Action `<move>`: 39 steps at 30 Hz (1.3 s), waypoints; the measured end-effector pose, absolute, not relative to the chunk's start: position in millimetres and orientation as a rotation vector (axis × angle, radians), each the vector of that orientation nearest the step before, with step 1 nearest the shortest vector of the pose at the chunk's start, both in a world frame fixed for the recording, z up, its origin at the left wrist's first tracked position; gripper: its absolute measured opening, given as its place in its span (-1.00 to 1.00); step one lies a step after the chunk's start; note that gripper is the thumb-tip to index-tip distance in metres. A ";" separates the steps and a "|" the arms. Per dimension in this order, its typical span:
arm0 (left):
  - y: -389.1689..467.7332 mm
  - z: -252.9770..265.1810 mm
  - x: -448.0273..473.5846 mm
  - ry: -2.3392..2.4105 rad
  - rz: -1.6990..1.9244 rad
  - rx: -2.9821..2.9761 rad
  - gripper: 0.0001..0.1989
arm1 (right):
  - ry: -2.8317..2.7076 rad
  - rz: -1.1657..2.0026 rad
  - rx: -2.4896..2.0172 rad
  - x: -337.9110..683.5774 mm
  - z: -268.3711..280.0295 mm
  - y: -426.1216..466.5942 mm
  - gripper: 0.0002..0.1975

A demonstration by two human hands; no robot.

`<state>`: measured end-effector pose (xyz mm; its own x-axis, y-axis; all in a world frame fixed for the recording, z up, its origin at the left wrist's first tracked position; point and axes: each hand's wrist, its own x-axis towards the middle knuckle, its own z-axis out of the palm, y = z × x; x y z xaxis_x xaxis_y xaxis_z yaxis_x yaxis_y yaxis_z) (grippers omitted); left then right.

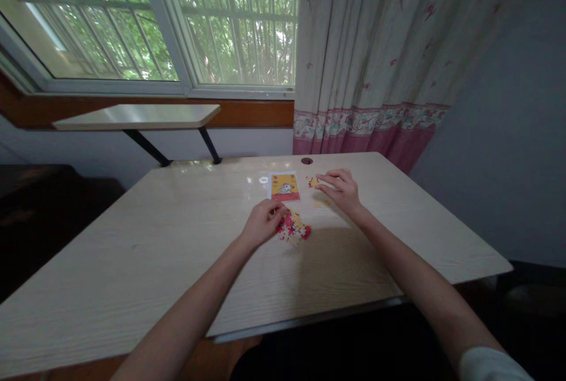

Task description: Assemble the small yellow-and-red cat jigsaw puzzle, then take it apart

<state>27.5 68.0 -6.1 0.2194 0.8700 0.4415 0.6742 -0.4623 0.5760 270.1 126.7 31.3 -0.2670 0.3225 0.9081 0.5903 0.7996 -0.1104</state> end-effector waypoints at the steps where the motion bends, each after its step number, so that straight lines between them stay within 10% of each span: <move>1: 68.1 -6.4 27.5 1.457 1.082 2.240 -0.77 | -1.874 -0.309 -0.688 270.1 31.2 126.6 -0.81; 39: 69.8 -7.4 23.4 1.497 1.046 2.293 -0.78 | -2.219 0.233 -1.576 293.6 -28.2 248.2 -0.67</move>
